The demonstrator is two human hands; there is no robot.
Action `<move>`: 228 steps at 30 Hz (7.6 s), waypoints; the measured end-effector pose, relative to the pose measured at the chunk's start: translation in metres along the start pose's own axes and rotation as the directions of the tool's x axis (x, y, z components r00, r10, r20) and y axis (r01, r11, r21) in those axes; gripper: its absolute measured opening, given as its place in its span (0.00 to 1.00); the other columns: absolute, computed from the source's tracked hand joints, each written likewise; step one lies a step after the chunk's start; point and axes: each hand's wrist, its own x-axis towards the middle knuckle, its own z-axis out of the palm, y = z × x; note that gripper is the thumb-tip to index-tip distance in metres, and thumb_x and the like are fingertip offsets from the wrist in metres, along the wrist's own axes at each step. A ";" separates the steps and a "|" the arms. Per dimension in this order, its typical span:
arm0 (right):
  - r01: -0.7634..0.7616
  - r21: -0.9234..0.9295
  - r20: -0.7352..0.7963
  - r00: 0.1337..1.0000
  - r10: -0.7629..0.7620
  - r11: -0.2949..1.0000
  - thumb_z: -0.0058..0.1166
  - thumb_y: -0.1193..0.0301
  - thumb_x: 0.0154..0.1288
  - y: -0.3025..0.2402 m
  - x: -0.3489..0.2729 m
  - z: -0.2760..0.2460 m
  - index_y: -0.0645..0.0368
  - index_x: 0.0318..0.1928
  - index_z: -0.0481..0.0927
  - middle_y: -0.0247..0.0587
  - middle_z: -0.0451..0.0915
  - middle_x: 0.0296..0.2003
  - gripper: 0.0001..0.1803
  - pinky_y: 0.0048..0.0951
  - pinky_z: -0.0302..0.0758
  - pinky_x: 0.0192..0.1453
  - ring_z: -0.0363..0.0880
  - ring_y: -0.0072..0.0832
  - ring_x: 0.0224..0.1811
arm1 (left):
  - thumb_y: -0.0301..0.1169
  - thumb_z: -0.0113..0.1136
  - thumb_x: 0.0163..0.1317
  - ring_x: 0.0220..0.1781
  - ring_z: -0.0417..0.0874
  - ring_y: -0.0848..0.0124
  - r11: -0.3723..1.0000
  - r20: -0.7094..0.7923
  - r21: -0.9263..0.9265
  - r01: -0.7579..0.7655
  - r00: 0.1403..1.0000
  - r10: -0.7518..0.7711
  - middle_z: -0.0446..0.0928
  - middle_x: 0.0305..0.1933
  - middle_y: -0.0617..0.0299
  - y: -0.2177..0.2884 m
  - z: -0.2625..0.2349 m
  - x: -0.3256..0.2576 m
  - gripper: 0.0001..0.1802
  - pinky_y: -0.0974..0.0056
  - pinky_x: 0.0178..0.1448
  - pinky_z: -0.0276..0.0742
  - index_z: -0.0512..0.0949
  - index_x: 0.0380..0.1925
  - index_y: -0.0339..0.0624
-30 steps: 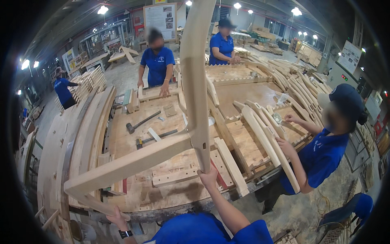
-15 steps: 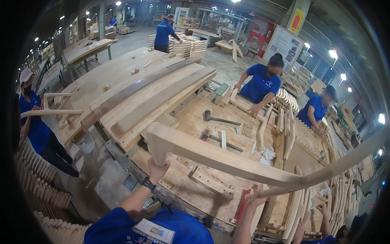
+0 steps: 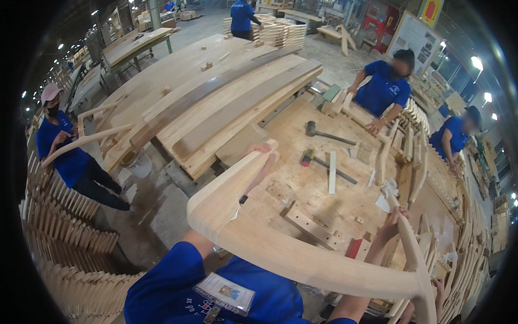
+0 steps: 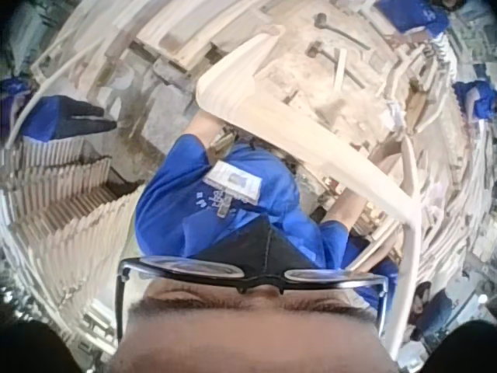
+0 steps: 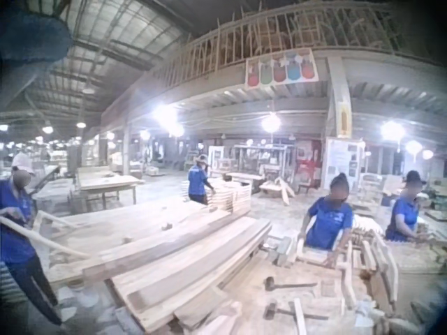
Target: The person assembles wooden chair frames on a workbench. They pick up wooden legs and crossbars, align them, and use a rubber mallet to tap joints together. Completed frames are placed aside while the person continues assembling additional units.
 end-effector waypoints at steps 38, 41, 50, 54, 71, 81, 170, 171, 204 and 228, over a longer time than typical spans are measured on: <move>-0.531 -0.436 0.216 0.722 0.657 0.727 0.61 0.76 0.48 -0.083 -0.144 -0.011 0.67 0.43 0.72 0.37 0.75 0.25 0.20 0.28 0.77 0.24 0.78 0.27 0.23 | 0.34 0.69 0.51 0.44 0.83 0.44 0.751 -0.055 0.606 0.262 0.956 -0.289 0.81 0.38 0.39 0.082 -0.142 -0.012 0.25 0.51 0.44 0.79 0.75 0.47 0.33; -0.578 -0.422 0.342 0.612 0.713 0.699 0.60 0.78 0.47 -0.069 -0.157 0.029 0.64 0.39 0.71 0.37 0.74 0.23 0.16 0.27 0.76 0.22 0.76 0.26 0.20 | 0.36 0.70 0.52 0.44 0.84 0.45 0.655 -0.143 0.648 0.387 0.908 -0.395 0.82 0.39 0.40 0.106 -0.189 -0.014 0.25 0.53 0.45 0.79 0.76 0.47 0.34; -0.481 -0.469 0.653 0.375 0.658 0.740 0.59 0.78 0.49 -0.038 -0.187 0.226 0.66 0.38 0.72 0.37 0.75 0.24 0.14 0.28 0.73 0.22 0.75 0.26 0.19 | 0.46 0.66 0.58 0.42 0.81 0.39 0.270 -0.422 0.785 0.557 0.801 -0.426 0.81 0.36 0.38 0.048 -0.336 -0.039 0.24 0.48 0.42 0.77 0.74 0.41 0.34; -0.414 -0.455 0.736 0.325 0.594 0.789 0.58 0.74 0.52 -0.035 -0.229 0.338 0.67 0.37 0.77 0.38 0.77 0.22 0.12 0.30 0.74 0.24 0.77 0.27 0.21 | 0.46 0.64 0.61 0.45 0.82 0.40 0.173 -0.529 0.787 0.592 0.793 -0.303 0.81 0.39 0.38 0.016 -0.404 -0.024 0.24 0.47 0.45 0.77 0.73 0.43 0.35; 0.019 -0.499 0.859 0.140 0.492 0.866 0.65 0.65 0.51 0.022 -0.318 0.534 0.73 0.37 0.81 0.51 0.84 0.24 0.21 0.38 0.81 0.32 0.86 0.37 0.27 | 0.49 0.60 0.64 0.49 0.82 0.42 -0.112 -0.770 0.623 0.774 0.582 -0.262 0.82 0.44 0.40 -0.022 -0.492 -0.049 0.25 0.46 0.51 0.78 0.72 0.48 0.38; 0.015 -0.474 0.872 0.148 0.467 0.880 0.64 0.68 0.50 0.020 -0.343 0.552 0.73 0.42 0.81 0.53 0.84 0.26 0.22 0.37 0.80 0.35 0.85 0.40 0.29 | 0.47 0.60 0.64 0.47 0.83 0.43 -0.150 -0.779 0.621 0.769 0.585 -0.224 0.82 0.42 0.40 -0.034 -0.519 -0.038 0.24 0.45 0.49 0.79 0.72 0.46 0.37; 0.336 -0.669 0.725 0.490 0.484 0.663 0.60 0.61 0.50 0.084 -0.151 0.014 0.59 0.50 0.77 0.53 0.78 0.45 0.26 0.49 0.68 0.61 0.74 0.50 0.53 | 0.35 0.55 0.64 0.46 0.78 0.46 0.929 0.776 0.328 -0.168 0.608 -0.164 0.79 0.40 0.43 -0.113 0.198 -0.139 0.13 0.45 0.54 0.71 0.79 0.41 0.37; 0.297 -0.650 0.715 0.551 0.430 0.700 0.59 0.62 0.50 0.079 -0.158 0.017 0.58 0.49 0.77 0.52 0.78 0.44 0.25 0.49 0.69 0.59 0.74 0.50 0.52 | 0.36 0.54 0.64 0.46 0.78 0.46 0.926 0.781 0.316 -0.206 0.611 -0.131 0.79 0.39 0.44 -0.125 0.208 -0.138 0.13 0.45 0.54 0.71 0.79 0.40 0.37; -0.225 -0.958 -0.263 0.937 0.229 -0.177 0.70 0.53 0.44 -0.131 0.010 -0.347 0.56 0.42 0.87 0.52 0.73 0.45 0.26 0.44 0.75 0.54 0.75 0.47 0.50 | 0.31 0.54 0.63 0.44 0.78 0.49 0.879 0.802 0.370 -0.302 0.581 -0.138 0.79 0.38 0.49 -0.081 0.235 -0.166 0.10 0.48 0.54 0.69 0.78 0.40 0.39; -0.843 -0.421 0.348 0.192 0.918 0.336 0.63 0.63 0.64 -0.178 -0.134 -0.150 0.66 0.62 0.71 0.46 0.81 0.42 0.30 0.36 0.77 0.49 0.81 0.32 0.43 | 0.55 0.43 0.73 0.73 0.64 0.47 -0.183 0.964 -0.210 0.960 0.172 -0.202 0.61 0.73 0.39 0.069 0.284 -0.137 0.37 0.39 0.73 0.66 0.55 0.73 0.43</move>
